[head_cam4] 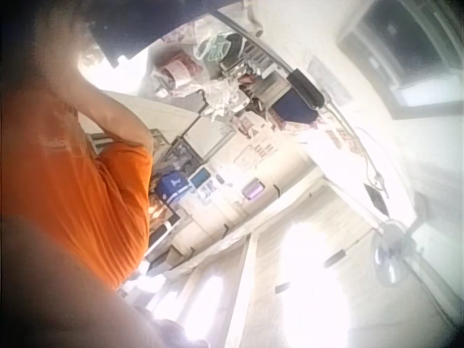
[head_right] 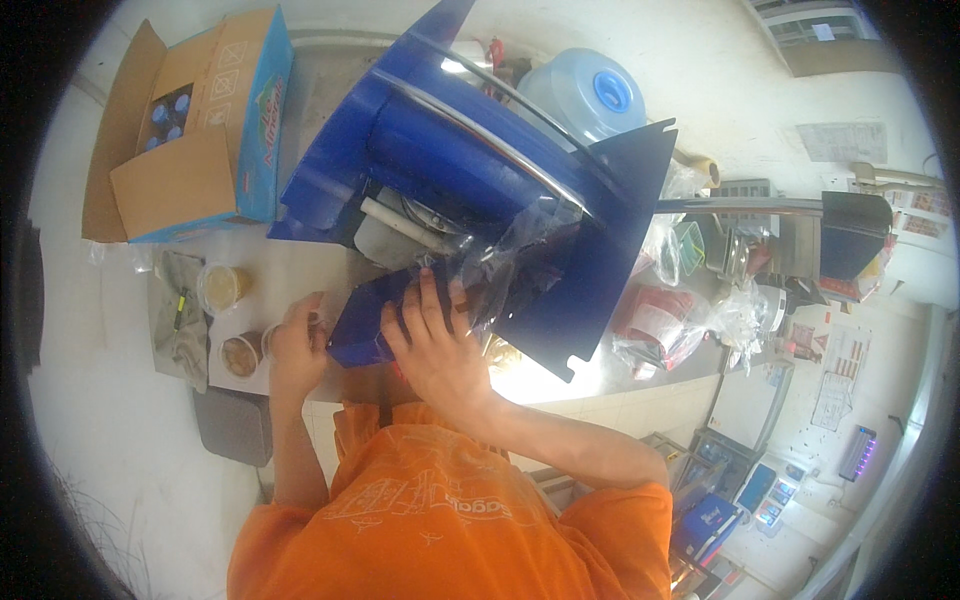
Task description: The person repeatedly handles a blue plastic machine part, inserting and removing a clear plastic sheet and adjusting internal components. The person rotates the part to access different sides and continues the insertion and removal cycle throughout the clip.
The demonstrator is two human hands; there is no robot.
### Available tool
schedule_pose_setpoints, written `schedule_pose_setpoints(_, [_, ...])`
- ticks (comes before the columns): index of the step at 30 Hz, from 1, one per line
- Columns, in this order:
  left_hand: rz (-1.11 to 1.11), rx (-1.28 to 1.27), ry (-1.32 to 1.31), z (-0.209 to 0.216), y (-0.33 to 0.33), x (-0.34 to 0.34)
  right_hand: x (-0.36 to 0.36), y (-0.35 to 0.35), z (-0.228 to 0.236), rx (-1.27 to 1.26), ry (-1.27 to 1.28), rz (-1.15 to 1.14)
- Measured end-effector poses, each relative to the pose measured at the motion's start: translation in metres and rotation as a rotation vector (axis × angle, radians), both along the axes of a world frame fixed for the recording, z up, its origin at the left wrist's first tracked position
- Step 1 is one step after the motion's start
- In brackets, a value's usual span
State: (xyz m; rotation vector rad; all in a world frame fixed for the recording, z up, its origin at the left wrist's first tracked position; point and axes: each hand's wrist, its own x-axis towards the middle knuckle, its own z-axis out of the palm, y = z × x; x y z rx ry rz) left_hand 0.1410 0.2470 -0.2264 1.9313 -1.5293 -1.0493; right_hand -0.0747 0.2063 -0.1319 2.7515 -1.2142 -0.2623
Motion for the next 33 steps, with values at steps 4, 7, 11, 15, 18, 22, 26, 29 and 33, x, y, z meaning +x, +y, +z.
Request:
schedule_pose_setpoints(4, [0.141, -0.047, 0.315, 0.067, -0.020, -0.020, 0.003, 0.001, -0.001, 0.017, -0.005, -0.004])
schedule_pose_setpoints(7, [0.101, 0.024, 0.858, 0.094, -0.050, -0.045, 0.001, 0.002, -0.002, 0.003, -0.019, 0.065])
schedule_pose_setpoints(11, [0.072, 0.035, 0.945, 0.077, -0.101, -0.074, 0.010, 0.009, 0.023, 0.041, -0.046, 0.071])
schedule_pose_setpoints(15, [0.143, 0.011, 0.936, 0.084, -0.115, -0.091, -0.007, 0.011, 0.102, 0.198, -0.257, 0.182])
schedule_pose_setpoints(18, [0.131, -0.278, 0.653, 0.066, -0.117, -0.093, 0.001, -0.046, 0.153, 0.028, -0.138, 0.193])
schedule_pose_setpoints(22, [0.165, -0.171, 0.511, 0.066, -0.126, -0.095, 0.007, -0.101, 0.127, 0.150, 0.306, 0.142])
schedule_pose_setpoints(26, [0.196, 0.031, 0.832, 0.083, -0.130, -0.097, 0.013, -0.103, 0.130, 0.433, 0.536, -0.040])
schedule_pose_setpoints(29, [0.232, 0.071, 0.986, 0.067, -0.132, -0.100, -0.005, -0.102, 0.139, 0.482, 0.870, 0.009])
schedule_pose_setpoints(33, [0.214, 0.198, 0.993, 0.068, -0.134, -0.102, -0.011, -0.091, 0.166, 0.471, 0.741, 0.005])
